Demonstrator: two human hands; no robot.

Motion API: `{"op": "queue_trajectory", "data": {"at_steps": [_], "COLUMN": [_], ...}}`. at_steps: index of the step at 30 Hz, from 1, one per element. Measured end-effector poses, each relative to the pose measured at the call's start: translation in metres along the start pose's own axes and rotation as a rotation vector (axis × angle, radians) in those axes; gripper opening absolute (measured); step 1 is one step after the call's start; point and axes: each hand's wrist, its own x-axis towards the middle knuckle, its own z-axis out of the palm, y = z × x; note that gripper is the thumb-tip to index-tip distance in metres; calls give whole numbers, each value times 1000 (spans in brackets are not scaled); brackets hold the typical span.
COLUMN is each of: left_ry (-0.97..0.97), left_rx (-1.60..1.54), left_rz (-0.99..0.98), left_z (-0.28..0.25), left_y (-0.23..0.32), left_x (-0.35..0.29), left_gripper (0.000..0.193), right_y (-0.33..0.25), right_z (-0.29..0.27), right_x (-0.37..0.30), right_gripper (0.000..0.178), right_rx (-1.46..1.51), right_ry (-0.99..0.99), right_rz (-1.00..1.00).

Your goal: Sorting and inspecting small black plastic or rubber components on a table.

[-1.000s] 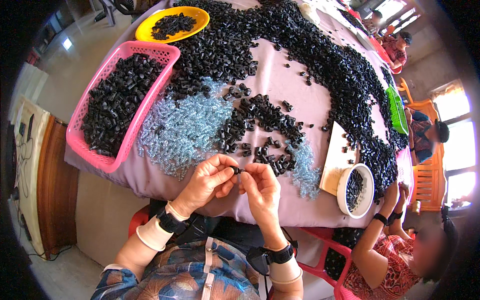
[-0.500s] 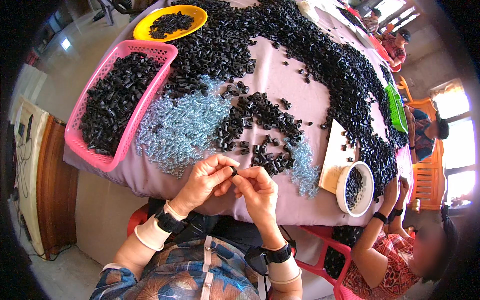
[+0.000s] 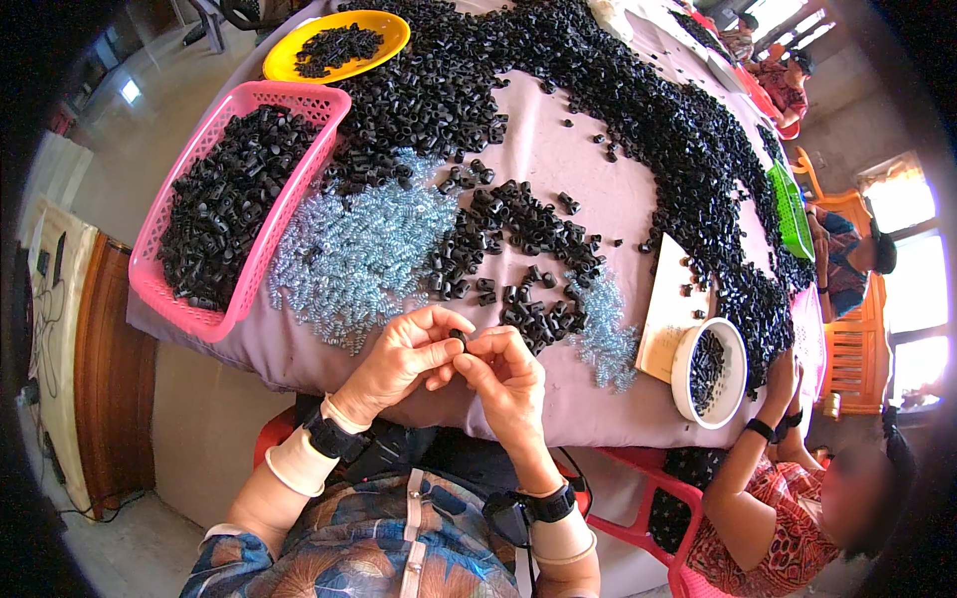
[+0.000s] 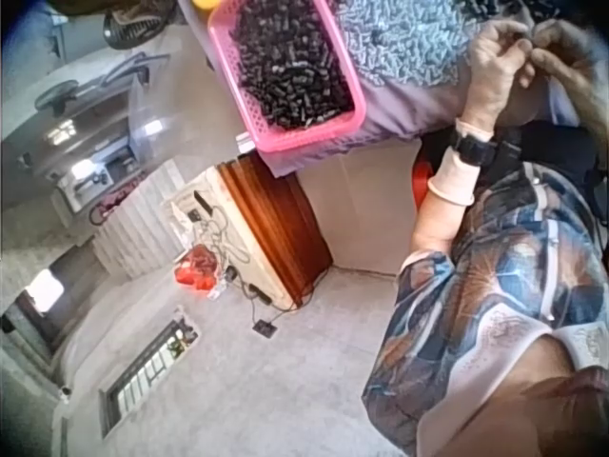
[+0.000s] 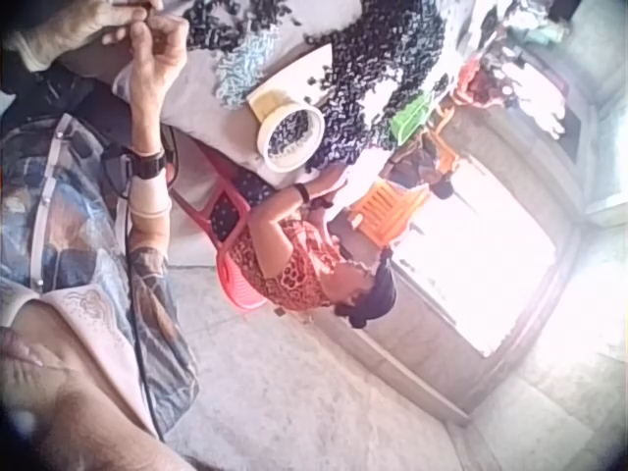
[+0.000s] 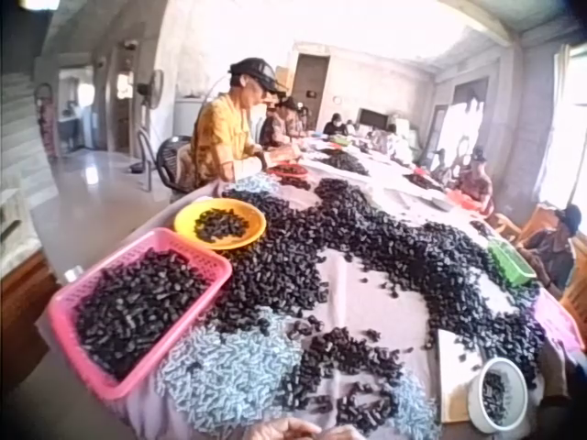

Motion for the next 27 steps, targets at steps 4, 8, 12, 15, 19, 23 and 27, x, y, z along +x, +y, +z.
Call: {"op": "queue_trajectory", "data": {"at_steps": [4, 8, 12, 15, 19, 23, 27], "left_ry": [-4, -16, -27, 5, 25, 47, 77], "left_rx": [-24, -55, -34, -31, -50, -6, -137], "left_rz": [-5, -31, -48, -2, 6, 7, -57], "left_z": [-1, 0, 0, -1, 1, 2, 5], "left_y": [0, 3, 3, -1, -1, -1, 2], "left_x": [-1, -2, -1, 0, 0, -1, -1], "left_gripper": [15, 17, 19, 19, 19, 19, 18], "right_y": [-1, -1, 3, 7, 1, 1, 0], "right_z": [2, -2, -5, -1, 7, 3, 3], "right_x": [-1, 2, 3, 4, 1, 2, 3], "right_gripper": [11, 10, 10, 11, 14, 17, 18], "right_rx": [30, -38, -23, -63, -110, -294, -405], "right_ry": [-1, -27, -38, -39, 36, 24, 40], "right_rz": [15, -24, -27, -105, -72, -191, -270]}}
